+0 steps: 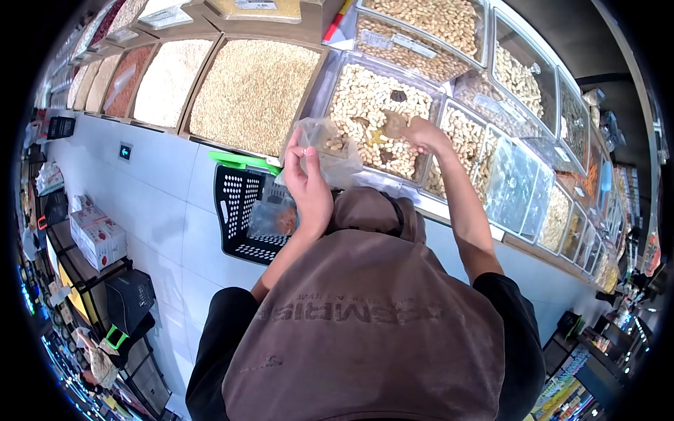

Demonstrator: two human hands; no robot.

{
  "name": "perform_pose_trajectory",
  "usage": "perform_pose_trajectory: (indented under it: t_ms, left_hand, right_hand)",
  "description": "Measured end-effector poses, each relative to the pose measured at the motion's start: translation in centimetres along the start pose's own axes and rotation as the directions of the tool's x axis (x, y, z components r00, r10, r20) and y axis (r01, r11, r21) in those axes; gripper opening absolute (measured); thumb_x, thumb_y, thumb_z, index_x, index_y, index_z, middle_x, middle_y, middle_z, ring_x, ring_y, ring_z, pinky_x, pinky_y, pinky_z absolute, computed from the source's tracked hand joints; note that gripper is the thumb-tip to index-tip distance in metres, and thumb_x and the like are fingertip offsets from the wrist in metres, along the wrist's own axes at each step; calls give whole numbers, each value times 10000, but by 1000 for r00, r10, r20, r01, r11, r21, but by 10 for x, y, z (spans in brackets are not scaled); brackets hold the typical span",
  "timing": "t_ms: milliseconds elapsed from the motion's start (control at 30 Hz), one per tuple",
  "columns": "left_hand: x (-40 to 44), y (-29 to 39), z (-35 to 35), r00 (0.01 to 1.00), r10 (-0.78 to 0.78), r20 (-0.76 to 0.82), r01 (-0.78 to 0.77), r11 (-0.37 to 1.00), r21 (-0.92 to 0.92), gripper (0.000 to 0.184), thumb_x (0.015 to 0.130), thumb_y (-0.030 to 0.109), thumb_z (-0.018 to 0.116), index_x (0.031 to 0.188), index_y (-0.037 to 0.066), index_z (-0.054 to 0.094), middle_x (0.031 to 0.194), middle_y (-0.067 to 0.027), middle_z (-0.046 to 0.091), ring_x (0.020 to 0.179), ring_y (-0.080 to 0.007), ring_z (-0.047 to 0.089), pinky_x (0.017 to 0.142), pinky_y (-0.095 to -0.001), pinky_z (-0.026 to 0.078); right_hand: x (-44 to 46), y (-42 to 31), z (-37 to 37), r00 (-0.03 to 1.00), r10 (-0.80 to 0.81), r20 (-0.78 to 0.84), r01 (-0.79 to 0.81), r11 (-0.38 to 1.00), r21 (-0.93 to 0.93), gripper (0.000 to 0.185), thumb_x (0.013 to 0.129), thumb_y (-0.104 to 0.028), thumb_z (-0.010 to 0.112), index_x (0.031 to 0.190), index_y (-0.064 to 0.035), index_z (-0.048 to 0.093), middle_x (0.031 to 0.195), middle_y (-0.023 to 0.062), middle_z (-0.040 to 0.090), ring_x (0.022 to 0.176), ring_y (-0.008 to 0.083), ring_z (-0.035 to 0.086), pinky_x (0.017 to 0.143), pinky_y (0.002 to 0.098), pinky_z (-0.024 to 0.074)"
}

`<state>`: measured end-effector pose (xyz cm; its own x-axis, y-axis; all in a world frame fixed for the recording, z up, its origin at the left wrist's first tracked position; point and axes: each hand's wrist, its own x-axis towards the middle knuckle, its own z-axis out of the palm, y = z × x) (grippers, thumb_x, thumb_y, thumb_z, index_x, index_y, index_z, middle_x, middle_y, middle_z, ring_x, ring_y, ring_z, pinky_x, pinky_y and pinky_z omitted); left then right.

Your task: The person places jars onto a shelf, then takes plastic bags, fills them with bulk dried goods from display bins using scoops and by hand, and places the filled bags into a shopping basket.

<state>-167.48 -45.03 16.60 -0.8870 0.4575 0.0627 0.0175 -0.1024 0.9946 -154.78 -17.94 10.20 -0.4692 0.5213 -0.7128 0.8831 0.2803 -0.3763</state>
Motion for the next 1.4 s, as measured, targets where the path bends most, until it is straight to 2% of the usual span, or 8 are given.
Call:
perform_pose_trajectory:
  t_ms: [400,500,800,867,1067,1200,1300,1400]
  left_hand:
    - [-1,-7,4,1000,-22,-11,21,999,-39,203,1014,142,523,870,19,448,1465,-268,452,1354,-322,432,1127,-430,289]
    - [-1,-7,6,999,11,-53,-11,1000,11,264,1013,122,507,774,39,431,1447,-182,516,1106,-154,526,978,-302,376]
    - [0,-9,3,999,20,-41,-20,1000,18,258,1013,124,508,779,38,440,1449,-191,510,1174,-181,515,1030,-327,352]
    - [0,-9,3,1000,0,-8,0,1000,-1,207,1012,156,528,876,14,462,1425,-281,484,1345,-342,441,1127,-446,291]
    - [0,-9,5,1000,28,7,-28,1000,7,193,1016,161,525,902,19,460,1432,-278,478,1348,-344,437,1130,-447,286]
    - [-1,-12,5,1000,2,1,-2,1000,20,193,1016,162,523,903,19,460,1437,-279,473,1350,-352,435,1130,-451,285]
    - [0,-9,5,999,17,-44,-16,1000,16,238,1004,112,516,788,39,447,1442,-188,517,1205,-193,514,1041,-343,361]
    - [-1,-8,2,1000,17,-26,-17,1000,23,205,1008,166,532,889,15,461,1432,-282,480,1350,-367,436,1128,-455,287]
  right_hand:
    - [-28,31,34,999,-25,-20,32,856,516,497,989,-419,565,717,-4,594,530,24,525,365,78,417,330,253,325]
    - [-33,35,36,998,-42,-42,58,831,554,497,990,-421,567,728,-1,603,530,23,526,362,75,416,334,248,329]
    - [-67,51,17,989,-115,-89,145,823,549,525,976,-460,590,731,3,624,498,16,514,347,71,425,335,239,328]
    - [-80,45,8,985,-152,-86,174,801,573,522,974,-460,595,727,-2,623,489,13,508,347,69,424,336,238,327]
    - [-132,-11,-21,982,-188,-9,180,926,332,506,958,-475,617,694,-44,606,533,15,555,426,81,522,386,263,405]
    - [-162,-70,-3,906,-417,-69,396,895,-207,471,938,-471,615,816,-19,663,710,146,667,695,263,672,674,412,526]
    - [-184,-99,-9,894,-447,-43,381,806,-452,488,937,-442,596,796,20,664,784,238,666,773,389,672,758,483,522]
    - [-179,-91,-25,927,-361,-101,309,888,-340,512,933,-466,589,777,17,658,736,242,644,754,385,668,721,475,513]
